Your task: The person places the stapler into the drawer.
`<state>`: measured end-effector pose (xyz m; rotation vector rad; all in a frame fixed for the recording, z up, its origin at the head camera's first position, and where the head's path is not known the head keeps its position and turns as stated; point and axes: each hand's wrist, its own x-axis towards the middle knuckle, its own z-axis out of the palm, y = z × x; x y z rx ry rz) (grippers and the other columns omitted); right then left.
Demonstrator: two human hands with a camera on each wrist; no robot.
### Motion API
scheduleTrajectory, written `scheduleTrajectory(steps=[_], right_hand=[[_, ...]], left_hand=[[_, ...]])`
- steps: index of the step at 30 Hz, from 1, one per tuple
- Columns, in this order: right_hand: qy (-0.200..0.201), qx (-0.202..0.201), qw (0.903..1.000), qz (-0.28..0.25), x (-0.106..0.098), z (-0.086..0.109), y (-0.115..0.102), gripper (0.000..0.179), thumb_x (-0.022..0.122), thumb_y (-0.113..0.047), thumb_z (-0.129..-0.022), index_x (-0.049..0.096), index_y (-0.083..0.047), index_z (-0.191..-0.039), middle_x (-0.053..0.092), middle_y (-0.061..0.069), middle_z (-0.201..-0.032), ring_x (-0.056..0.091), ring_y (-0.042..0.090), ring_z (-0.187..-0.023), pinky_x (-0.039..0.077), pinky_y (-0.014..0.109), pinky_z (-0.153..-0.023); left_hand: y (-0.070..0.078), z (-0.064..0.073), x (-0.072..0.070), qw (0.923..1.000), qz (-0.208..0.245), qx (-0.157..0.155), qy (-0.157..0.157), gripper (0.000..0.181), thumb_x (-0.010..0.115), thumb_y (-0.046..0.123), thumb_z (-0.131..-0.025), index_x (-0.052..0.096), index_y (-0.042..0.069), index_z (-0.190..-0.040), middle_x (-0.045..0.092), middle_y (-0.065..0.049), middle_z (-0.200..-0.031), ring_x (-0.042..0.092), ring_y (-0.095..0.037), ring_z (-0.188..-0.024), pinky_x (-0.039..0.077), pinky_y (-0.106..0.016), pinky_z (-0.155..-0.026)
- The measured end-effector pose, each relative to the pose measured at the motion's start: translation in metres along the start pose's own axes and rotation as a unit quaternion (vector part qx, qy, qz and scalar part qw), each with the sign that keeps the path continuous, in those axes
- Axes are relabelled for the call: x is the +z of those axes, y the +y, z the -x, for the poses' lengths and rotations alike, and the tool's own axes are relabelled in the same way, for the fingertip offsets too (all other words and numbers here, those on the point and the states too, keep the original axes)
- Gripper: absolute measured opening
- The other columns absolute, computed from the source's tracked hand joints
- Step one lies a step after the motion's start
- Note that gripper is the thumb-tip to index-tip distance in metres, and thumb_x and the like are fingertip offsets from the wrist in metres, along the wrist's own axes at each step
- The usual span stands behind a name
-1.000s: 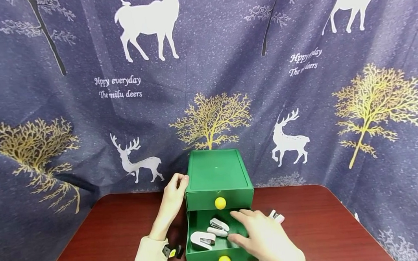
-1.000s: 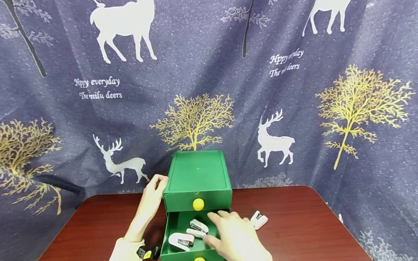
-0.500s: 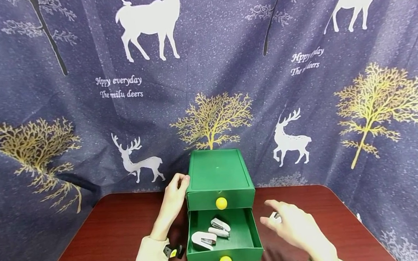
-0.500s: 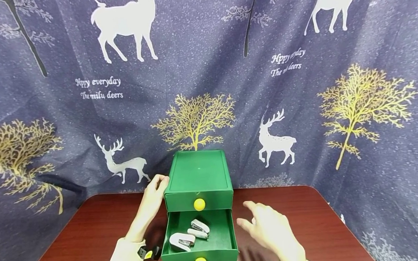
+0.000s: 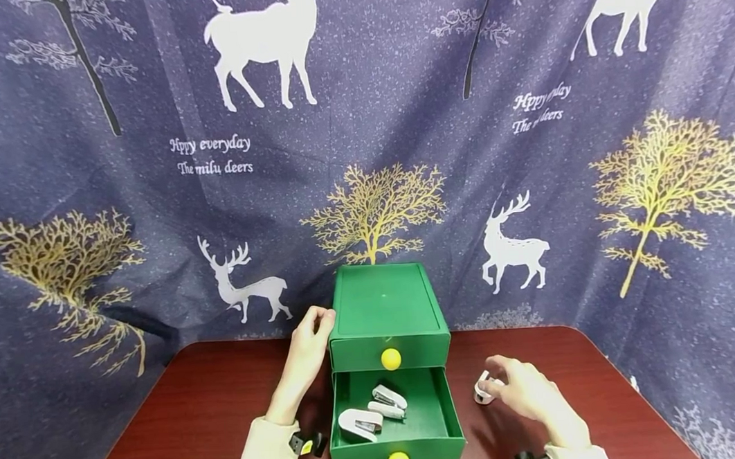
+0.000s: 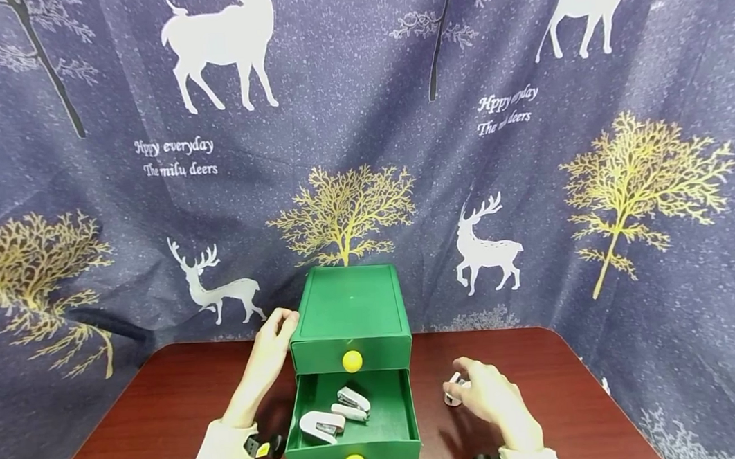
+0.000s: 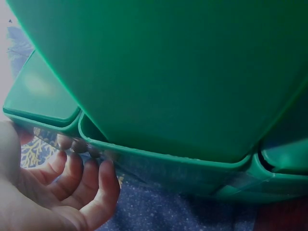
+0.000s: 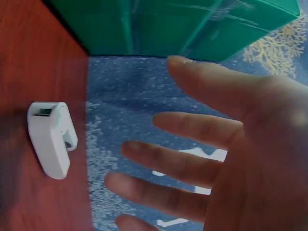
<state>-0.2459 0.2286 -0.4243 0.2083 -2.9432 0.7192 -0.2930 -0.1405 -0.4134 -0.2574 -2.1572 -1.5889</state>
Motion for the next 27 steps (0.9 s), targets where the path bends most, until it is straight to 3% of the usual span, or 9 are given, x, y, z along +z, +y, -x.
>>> scheduleTrajectory(steps=[9, 16, 27], right_hand=[[0.008, -0.011, 0.9996, 0.025, 0.015, -0.015, 0.015, 0.038, 0.076, -0.023, -0.078, 0.067, -0.013, -0.114, 0.066, 0.010, -0.108, 0.063, 0.032, -0.097, 0.046, 0.061, -0.069], [-0.016, -0.002, 0.9986, 0.050, 0.019, -0.025, 0.025, 0.044, 0.077, -0.018, -0.075, 0.065, -0.012, -0.117, 0.065, 0.013, -0.109, 0.063, 0.037, -0.097, 0.046, 0.062, -0.070], [-0.028, -0.046, 0.9958, 0.074, 0.028, -0.031, 0.030, 0.049, 0.079, -0.006, -0.066, 0.065, -0.010, -0.113, 0.063, 0.011, -0.103, 0.061, 0.034, -0.092, 0.049, 0.056, -0.067]], left_hand=[[-0.001, 0.001, 0.001, 1.0000, 0.005, -0.002, 0.003, 0.026, 0.055, 0.037, -0.101, 0.060, 0.012, -0.094, 0.052, -0.003, -0.075, 0.053, -0.017, -0.063, 0.045, -0.029, -0.062], [-0.001, 0.000, 0.001, 1.0000, 0.000, -0.002, 0.004, 0.026, 0.055, 0.037, -0.101, 0.060, 0.012, -0.094, 0.052, -0.003, -0.076, 0.053, -0.017, -0.064, 0.045, -0.029, -0.062], [0.001, 0.000, 0.002, 1.0000, -0.006, -0.001, 0.003, 0.026, 0.054, 0.037, -0.101, 0.060, 0.013, -0.094, 0.051, -0.002, -0.074, 0.053, -0.017, -0.063, 0.044, -0.029, -0.063]])
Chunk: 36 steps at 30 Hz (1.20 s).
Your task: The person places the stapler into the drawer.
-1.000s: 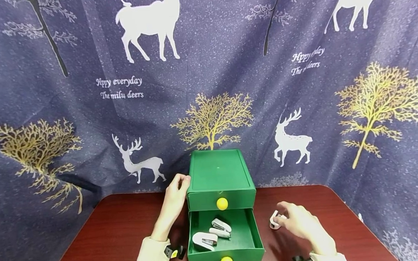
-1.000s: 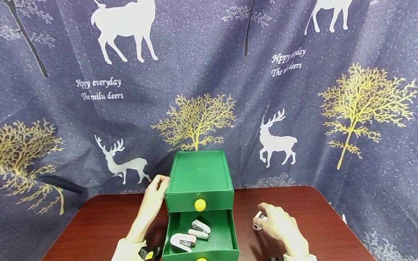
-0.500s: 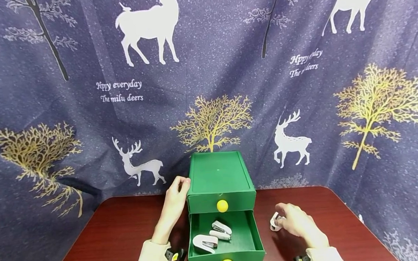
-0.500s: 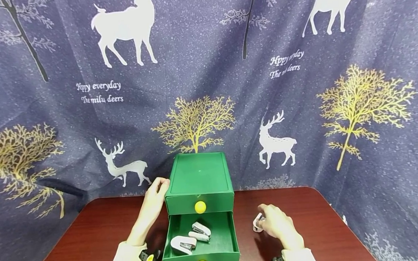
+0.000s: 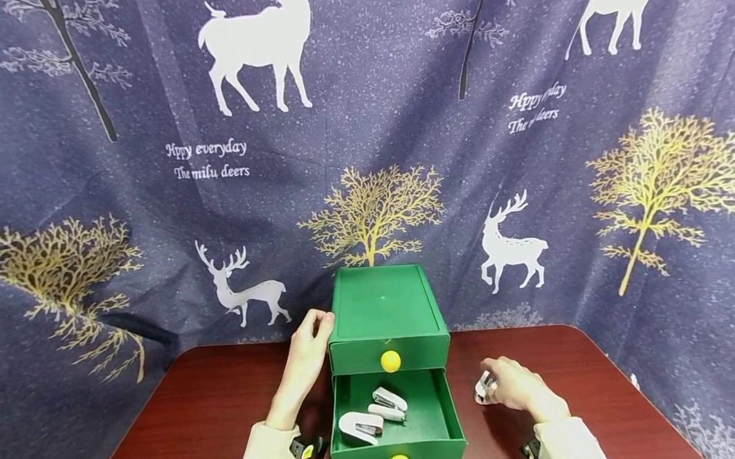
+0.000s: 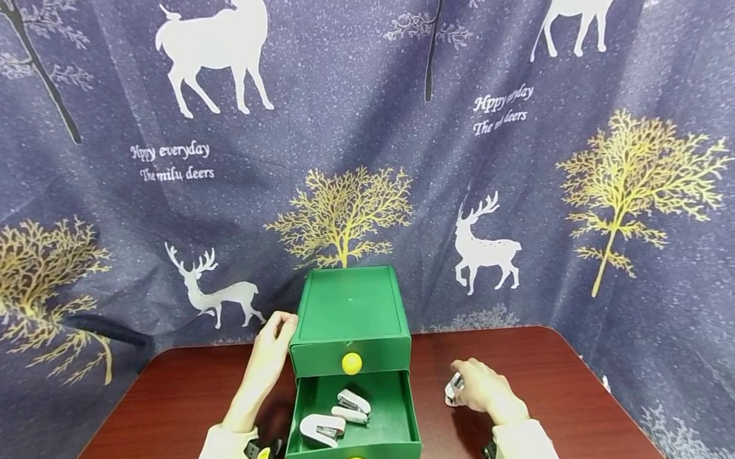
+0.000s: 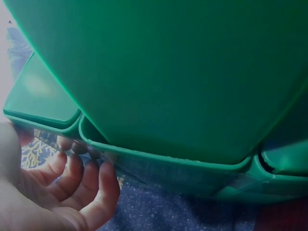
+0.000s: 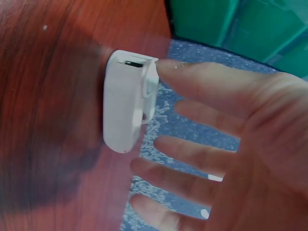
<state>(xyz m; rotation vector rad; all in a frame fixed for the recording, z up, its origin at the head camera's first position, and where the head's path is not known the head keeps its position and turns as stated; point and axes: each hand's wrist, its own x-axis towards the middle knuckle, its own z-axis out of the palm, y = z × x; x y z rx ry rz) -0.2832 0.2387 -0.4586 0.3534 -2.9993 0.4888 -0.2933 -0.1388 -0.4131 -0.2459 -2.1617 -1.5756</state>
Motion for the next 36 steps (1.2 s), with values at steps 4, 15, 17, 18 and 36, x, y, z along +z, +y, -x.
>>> scheduleTrajectory(steps=[4, 15, 17, 18, 36], right_hand=[[-0.010, -0.007, 0.9999, -0.004, 0.006, -0.004, 0.004, 0.052, 0.080, -0.004, -0.064, 0.065, -0.006, -0.114, 0.062, 0.012, -0.102, 0.061, 0.033, -0.091, 0.049, 0.054, -0.069], [-0.010, -0.063, 0.9976, -0.026, 0.015, -0.012, 0.016, 0.053, 0.077, 0.002, -0.057, 0.064, 0.002, -0.109, 0.061, 0.009, -0.092, 0.059, 0.027, -0.083, 0.049, 0.043, -0.079], [-0.003, -0.070, 0.9973, -0.023, 0.017, -0.013, 0.018, 0.052, 0.078, 0.003, -0.055, 0.064, 0.001, -0.105, 0.060, 0.008, -0.090, 0.058, 0.026, -0.081, 0.049, 0.042, -0.078], [0.000, -0.070, 0.9973, -0.022, 0.018, -0.013, 0.020, 0.052, 0.079, 0.003, -0.054, 0.064, 0.001, -0.103, 0.060, 0.008, -0.090, 0.058, 0.025, -0.081, 0.049, 0.042, -0.078], [0.014, -0.090, 0.9947, -0.047, 0.018, -0.010, 0.026, 0.037, 0.088, -0.008, -0.059, 0.062, -0.011, -0.085, 0.057, -0.004, -0.072, 0.051, 0.015, -0.067, 0.045, 0.035, -0.064]], left_hand=[[0.001, 0.000, 0.001, 1.0000, 0.002, 0.007, 0.001, 0.025, 0.055, 0.037, -0.101, 0.060, 0.013, -0.094, 0.050, -0.002, -0.074, 0.051, -0.017, -0.065, 0.043, -0.029, -0.064], [0.005, -0.002, 0.000, 0.9999, 0.005, 0.011, 0.002, 0.025, 0.054, 0.035, -0.101, 0.060, 0.012, -0.095, 0.049, -0.002, -0.074, 0.050, -0.017, -0.067, 0.042, -0.029, -0.066], [0.005, -0.001, 0.000, 0.9999, 0.004, 0.010, 0.002, 0.025, 0.054, 0.035, -0.101, 0.060, 0.012, -0.095, 0.049, -0.001, -0.074, 0.051, -0.017, -0.066, 0.042, -0.029, -0.066], [0.005, -0.001, 0.000, 0.9999, 0.004, 0.011, 0.002, 0.025, 0.054, 0.036, -0.101, 0.060, 0.012, -0.095, 0.049, -0.001, -0.073, 0.050, -0.017, -0.066, 0.042, -0.029, -0.065], [0.001, 0.001, -0.001, 0.9999, -0.008, 0.014, 0.000, 0.025, 0.054, 0.036, -0.101, 0.059, 0.013, -0.094, 0.047, -0.001, -0.072, 0.049, -0.018, -0.069, 0.040, -0.031, -0.068]])
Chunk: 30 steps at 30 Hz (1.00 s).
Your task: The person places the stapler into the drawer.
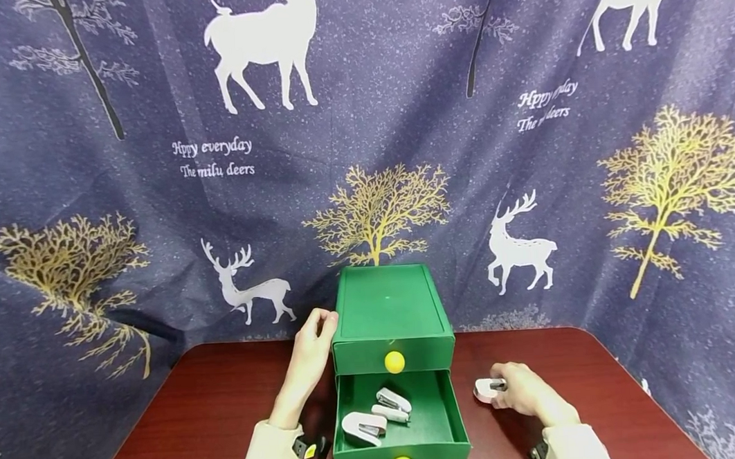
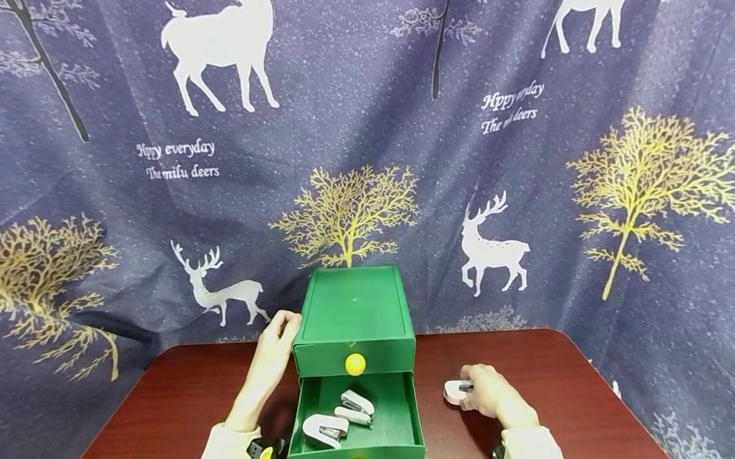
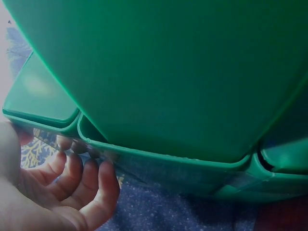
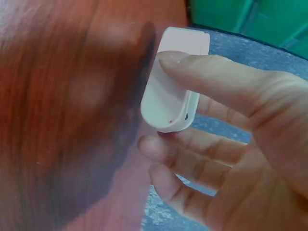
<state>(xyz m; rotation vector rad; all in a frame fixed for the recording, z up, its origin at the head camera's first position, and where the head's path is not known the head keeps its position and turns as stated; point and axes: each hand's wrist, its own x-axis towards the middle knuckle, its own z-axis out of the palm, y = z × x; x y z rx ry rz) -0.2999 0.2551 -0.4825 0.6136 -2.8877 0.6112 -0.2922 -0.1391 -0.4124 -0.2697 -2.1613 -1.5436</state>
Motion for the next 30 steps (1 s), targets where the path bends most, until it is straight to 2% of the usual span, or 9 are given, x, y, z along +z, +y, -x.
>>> scheduleTrajectory(steps=[5, 11, 20, 26, 30], right_hand=[[0.022, 0.000, 0.9996, -0.016, -0.010, 0.006, -0.007, 0.037, 0.087, -0.009, -0.060, 0.063, -0.010, -0.088, 0.058, -0.004, -0.073, 0.051, 0.013, -0.065, 0.045, 0.034, -0.062], [0.047, -0.013, 0.9988, -0.008, -0.026, 0.014, -0.018, 0.037, 0.087, -0.015, -0.063, 0.064, -0.011, -0.092, 0.057, -0.003, -0.076, 0.053, 0.015, -0.069, 0.044, 0.034, -0.063], [0.106, -0.038, 0.9934, -0.021, -0.050, 0.031, -0.036, 0.033, 0.085, -0.015, -0.067, 0.064, -0.016, -0.092, 0.049, -0.009, -0.073, 0.046, 0.006, -0.066, 0.040, 0.028, -0.059], [0.147, -0.074, 0.9862, -0.019, -0.062, 0.038, -0.055, 0.036, 0.087, -0.016, -0.068, 0.065, -0.015, -0.097, 0.054, -0.011, -0.082, 0.050, 0.002, -0.071, 0.045, 0.027, -0.063], [0.138, -0.108, 0.9842, -0.024, -0.068, 0.040, -0.073, 0.036, 0.086, -0.017, -0.071, 0.065, -0.015, -0.100, 0.057, -0.010, -0.089, 0.053, 0.002, -0.074, 0.047, 0.028, -0.064]], left_hand=[[-0.001, 0.000, 0.000, 1.0000, -0.002, 0.000, 0.000, 0.025, 0.054, 0.037, -0.101, 0.059, 0.013, -0.094, 0.047, 0.000, -0.074, 0.049, -0.018, -0.072, 0.039, -0.031, -0.069], [-0.001, -0.001, -0.001, 1.0000, -0.007, 0.005, 0.005, 0.025, 0.054, 0.037, -0.101, 0.059, 0.014, -0.094, 0.046, 0.000, -0.072, 0.048, -0.019, -0.072, 0.039, -0.032, -0.069], [-0.001, 0.000, 0.002, 1.0000, 0.002, 0.002, -0.001, 0.024, 0.054, 0.036, -0.101, 0.059, 0.013, -0.094, 0.048, 0.000, -0.074, 0.048, -0.018, -0.071, 0.040, -0.030, -0.067], [0.000, 0.000, 0.001, 1.0000, 0.000, 0.002, 0.003, 0.025, 0.054, 0.036, -0.101, 0.059, 0.013, -0.094, 0.049, -0.001, -0.075, 0.049, -0.019, -0.072, 0.040, -0.031, -0.068], [0.000, 0.000, 0.000, 1.0000, -0.001, -0.001, 0.007, 0.024, 0.054, 0.036, -0.101, 0.059, 0.013, -0.095, 0.049, 0.000, -0.076, 0.049, -0.018, -0.073, 0.040, -0.031, -0.068]])
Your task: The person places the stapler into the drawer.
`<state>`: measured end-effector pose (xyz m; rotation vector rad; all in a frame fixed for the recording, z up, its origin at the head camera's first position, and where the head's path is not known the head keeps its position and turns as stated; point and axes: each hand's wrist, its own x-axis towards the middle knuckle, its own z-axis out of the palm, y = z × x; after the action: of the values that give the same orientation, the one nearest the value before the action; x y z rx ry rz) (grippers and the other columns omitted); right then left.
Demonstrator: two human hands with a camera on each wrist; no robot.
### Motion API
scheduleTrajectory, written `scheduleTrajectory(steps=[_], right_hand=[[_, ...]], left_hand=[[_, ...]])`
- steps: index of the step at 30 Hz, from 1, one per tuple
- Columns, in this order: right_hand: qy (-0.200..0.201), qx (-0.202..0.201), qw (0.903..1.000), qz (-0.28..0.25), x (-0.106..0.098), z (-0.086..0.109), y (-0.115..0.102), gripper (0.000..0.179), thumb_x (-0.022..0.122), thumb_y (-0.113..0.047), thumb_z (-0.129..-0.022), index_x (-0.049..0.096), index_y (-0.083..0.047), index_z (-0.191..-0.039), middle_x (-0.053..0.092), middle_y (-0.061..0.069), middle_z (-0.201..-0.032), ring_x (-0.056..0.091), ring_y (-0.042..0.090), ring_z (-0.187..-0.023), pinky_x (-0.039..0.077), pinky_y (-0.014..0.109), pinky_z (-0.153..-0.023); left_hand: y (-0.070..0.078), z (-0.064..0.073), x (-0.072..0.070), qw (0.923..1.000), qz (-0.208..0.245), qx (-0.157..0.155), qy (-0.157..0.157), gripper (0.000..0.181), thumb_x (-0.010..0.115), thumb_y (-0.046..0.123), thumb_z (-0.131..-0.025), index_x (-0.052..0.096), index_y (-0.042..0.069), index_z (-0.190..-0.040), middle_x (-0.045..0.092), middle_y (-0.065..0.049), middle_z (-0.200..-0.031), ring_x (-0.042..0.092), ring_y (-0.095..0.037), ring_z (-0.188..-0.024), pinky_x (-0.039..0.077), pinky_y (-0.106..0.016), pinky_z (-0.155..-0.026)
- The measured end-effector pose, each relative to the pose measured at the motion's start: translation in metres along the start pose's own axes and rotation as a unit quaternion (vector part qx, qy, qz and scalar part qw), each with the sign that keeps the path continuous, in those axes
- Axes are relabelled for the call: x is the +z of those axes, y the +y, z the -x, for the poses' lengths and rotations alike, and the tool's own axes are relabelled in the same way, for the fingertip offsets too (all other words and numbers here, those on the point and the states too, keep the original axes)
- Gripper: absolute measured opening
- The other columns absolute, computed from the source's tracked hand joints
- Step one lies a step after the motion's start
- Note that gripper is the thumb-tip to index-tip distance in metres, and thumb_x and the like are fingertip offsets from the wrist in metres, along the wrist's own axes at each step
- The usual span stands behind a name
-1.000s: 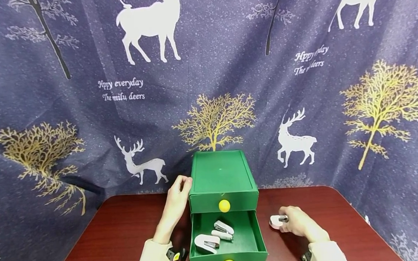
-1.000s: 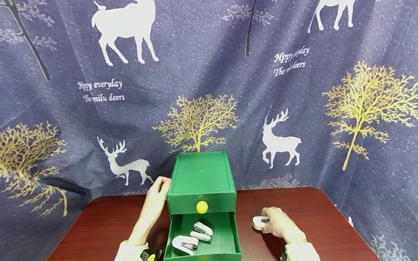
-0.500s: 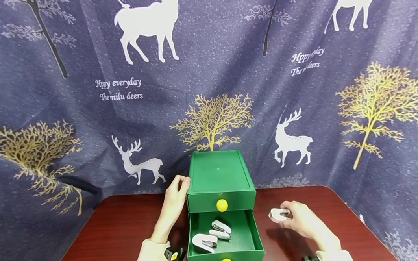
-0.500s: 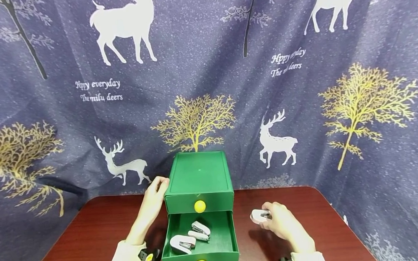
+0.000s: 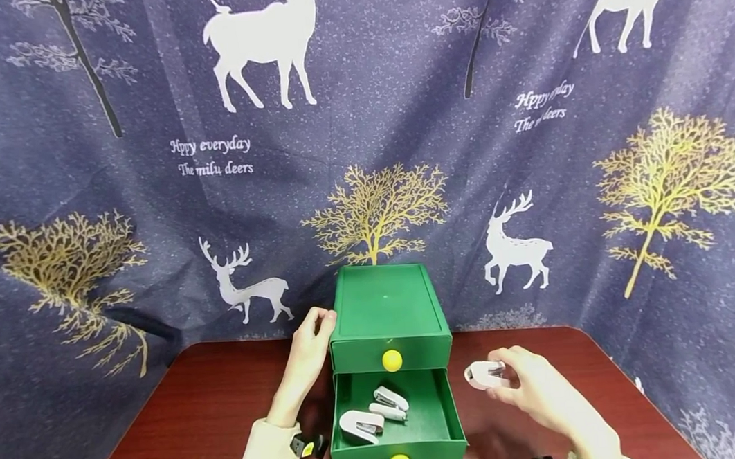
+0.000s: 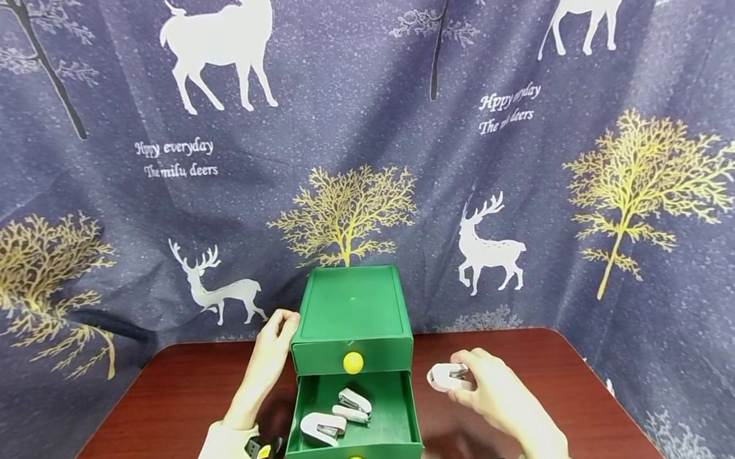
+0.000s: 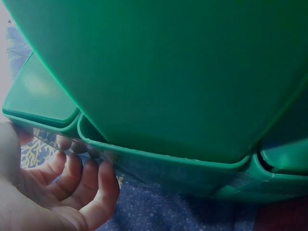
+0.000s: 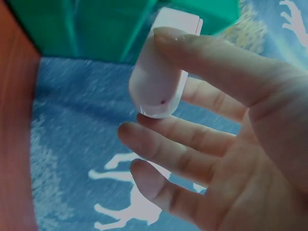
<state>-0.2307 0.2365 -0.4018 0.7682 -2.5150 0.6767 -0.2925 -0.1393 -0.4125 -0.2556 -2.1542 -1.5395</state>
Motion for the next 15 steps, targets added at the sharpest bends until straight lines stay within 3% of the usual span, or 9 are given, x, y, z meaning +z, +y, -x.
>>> scheduleTrajectory(steps=[9, 15], right_hand=[[-0.013, -0.033, 0.9993, -0.011, -0.001, -0.006, -0.037, 0.033, 0.084, -0.017, -0.074, 0.063, -0.020, -0.100, 0.058, -0.010, -0.093, 0.053, 0.002, -0.078, 0.048, 0.026, -0.068], [-0.031, -0.066, 0.9973, 0.008, 0.002, -0.010, -0.053, 0.029, 0.082, -0.023, -0.079, 0.063, -0.025, -0.100, 0.056, -0.013, -0.094, 0.051, 0.002, -0.080, 0.046, 0.025, -0.070]], left_hand=[[0.001, 0.000, -0.001, 1.0000, 0.000, 0.007, -0.003, 0.023, 0.054, 0.035, -0.101, 0.059, 0.013, -0.095, 0.047, 0.000, -0.073, 0.048, -0.019, -0.070, 0.040, -0.032, -0.068], [0.001, 0.000, 0.000, 1.0000, 0.001, 0.006, -0.003, 0.024, 0.054, 0.036, -0.101, 0.059, 0.013, -0.094, 0.048, 0.000, -0.074, 0.049, -0.019, -0.070, 0.040, -0.032, -0.068]])
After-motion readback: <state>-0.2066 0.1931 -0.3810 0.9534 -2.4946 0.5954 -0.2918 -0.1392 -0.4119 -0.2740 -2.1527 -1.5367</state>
